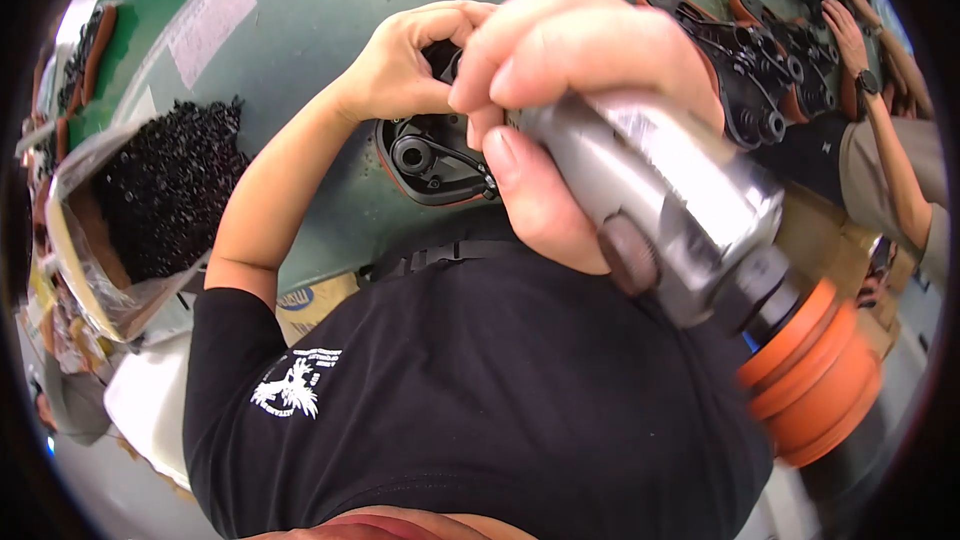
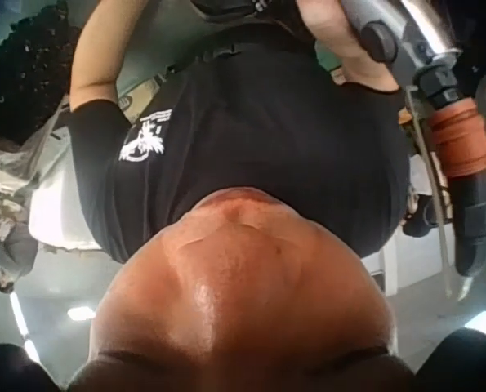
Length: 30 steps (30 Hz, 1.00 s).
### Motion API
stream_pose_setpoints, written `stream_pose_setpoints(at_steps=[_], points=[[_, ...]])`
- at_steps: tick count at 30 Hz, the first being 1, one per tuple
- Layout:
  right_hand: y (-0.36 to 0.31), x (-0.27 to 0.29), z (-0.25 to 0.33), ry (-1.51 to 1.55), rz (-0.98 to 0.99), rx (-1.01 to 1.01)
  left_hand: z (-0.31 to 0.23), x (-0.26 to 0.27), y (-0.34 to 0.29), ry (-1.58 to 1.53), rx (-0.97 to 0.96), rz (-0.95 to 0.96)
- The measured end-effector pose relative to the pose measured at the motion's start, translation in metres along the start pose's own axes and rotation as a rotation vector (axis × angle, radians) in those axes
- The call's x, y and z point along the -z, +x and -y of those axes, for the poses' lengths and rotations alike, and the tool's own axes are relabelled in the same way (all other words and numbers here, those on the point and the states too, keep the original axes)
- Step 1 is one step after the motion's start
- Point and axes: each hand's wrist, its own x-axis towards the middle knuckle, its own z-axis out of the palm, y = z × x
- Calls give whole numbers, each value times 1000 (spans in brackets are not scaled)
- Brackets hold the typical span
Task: Assembling components onto bicycle seats using a pneumatic tool on a production line.
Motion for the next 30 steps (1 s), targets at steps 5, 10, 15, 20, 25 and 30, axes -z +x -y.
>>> stream_pose_setpoints(at_steps=[5,10,15,20,25,30], points=[[-1,-11,-16,-36,56,-3,8,-3,-8,3,-30,-70],[10,-17,-31,-21,17,-60,4,-4,-9,-7,8,-58],[13,-16,-34,-8,-2,-68,-1,-9,-9,103,44,-98],[-9,9,-3,110,-122,169,-14,10,-19,255,-53,-175],[-69,50,-2,229,-851,-185,-9,135,-67,224,366,-827],[-102,91,-33,33,-1187,-522,-8,216,-157,421,245,-1323]])
